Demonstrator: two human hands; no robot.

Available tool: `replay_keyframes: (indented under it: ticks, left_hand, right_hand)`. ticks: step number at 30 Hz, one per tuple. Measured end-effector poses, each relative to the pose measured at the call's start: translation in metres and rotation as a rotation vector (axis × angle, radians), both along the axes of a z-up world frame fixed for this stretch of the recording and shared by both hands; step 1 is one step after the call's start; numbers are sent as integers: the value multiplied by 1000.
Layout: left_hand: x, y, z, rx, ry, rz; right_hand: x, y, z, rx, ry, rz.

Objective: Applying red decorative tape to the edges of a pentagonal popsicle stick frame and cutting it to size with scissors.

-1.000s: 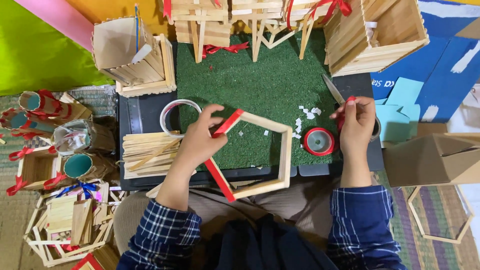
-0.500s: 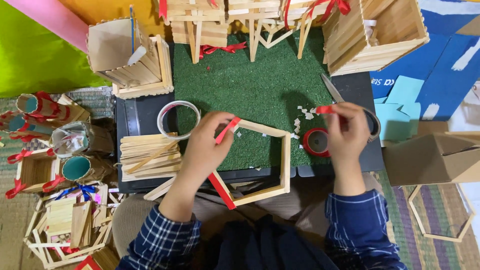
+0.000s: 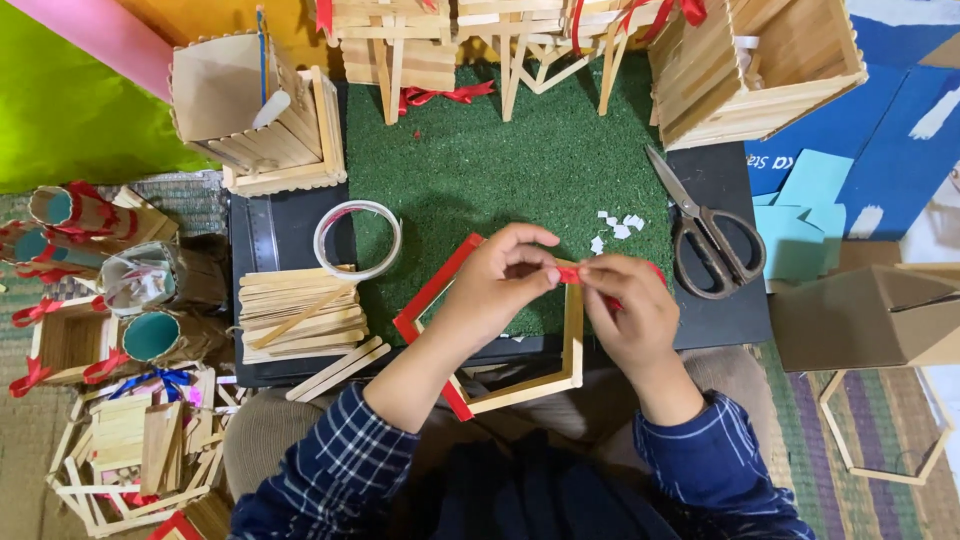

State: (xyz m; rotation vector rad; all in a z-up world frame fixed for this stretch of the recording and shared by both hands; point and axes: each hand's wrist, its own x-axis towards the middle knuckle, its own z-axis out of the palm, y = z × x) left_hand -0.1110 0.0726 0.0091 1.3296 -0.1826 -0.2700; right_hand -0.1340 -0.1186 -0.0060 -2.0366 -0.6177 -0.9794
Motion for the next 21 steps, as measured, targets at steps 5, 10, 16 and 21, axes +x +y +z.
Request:
replay_keyframes:
  ticks: [5, 10, 16, 21]
  left_hand:
    - [6, 26, 36, 383, -215, -8]
    - [9, 39, 53, 511, -313, -65]
    - [10, 45, 53, 445, -196, -76]
    - [11, 47, 44, 428, -191, -49]
  right_hand:
    - [-6, 6, 19, 105, 388, 167]
    - [-11, 6, 27, 74, 652, 40]
    - [-9, 17, 33, 101, 713, -37]
    - [-7, 21, 30, 75, 689, -70]
